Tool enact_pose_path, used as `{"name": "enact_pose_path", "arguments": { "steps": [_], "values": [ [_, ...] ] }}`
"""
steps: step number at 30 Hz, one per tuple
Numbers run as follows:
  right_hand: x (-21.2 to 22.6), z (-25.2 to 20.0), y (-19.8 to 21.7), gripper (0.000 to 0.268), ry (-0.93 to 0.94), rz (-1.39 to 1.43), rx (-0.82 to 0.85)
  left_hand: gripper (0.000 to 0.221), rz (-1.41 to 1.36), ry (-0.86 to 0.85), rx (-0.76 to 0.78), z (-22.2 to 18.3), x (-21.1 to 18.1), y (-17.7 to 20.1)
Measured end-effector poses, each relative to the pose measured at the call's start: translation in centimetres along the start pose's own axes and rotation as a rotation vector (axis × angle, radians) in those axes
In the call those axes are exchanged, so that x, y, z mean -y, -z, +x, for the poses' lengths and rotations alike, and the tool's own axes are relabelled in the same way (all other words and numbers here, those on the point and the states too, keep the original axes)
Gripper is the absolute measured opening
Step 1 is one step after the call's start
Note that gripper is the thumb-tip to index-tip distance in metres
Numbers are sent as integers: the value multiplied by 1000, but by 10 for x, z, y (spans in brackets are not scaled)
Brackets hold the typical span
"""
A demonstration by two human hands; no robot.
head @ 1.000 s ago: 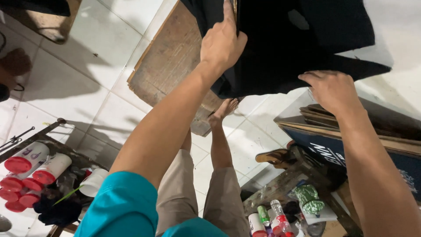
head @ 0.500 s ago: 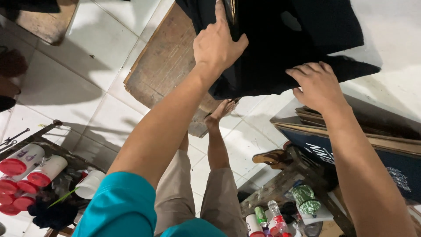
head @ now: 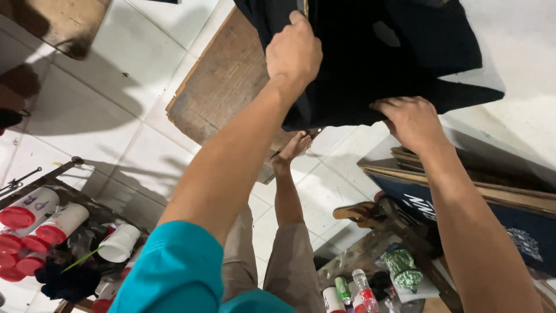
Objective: Screen printing a white logo onto black t-shirts using a manual screen and squeegee.
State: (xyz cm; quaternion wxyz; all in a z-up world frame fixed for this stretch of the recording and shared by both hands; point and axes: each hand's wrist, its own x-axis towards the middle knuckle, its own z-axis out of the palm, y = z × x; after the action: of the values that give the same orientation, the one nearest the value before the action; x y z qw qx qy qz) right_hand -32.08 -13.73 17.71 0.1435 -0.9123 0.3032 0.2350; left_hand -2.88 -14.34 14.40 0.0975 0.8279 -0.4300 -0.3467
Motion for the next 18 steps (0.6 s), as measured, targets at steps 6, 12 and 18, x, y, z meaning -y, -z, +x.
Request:
{"name": "enact_pose_path", "arguments": {
  "steps": [6, 12, 18],
  "values": [
    [0, 2, -3, 37, 92, -68, -202, 23, -61, -55, -31, -6, 8, 4],
    [-2, 1, -8, 38, 165, -92, -314, 53, -15, -116, -21, -12, 19, 1],
    [-7, 4, -5, 44, 129, -28, -268, 59, 9, -173, -99, -3, 20, 1]
  ]
}}
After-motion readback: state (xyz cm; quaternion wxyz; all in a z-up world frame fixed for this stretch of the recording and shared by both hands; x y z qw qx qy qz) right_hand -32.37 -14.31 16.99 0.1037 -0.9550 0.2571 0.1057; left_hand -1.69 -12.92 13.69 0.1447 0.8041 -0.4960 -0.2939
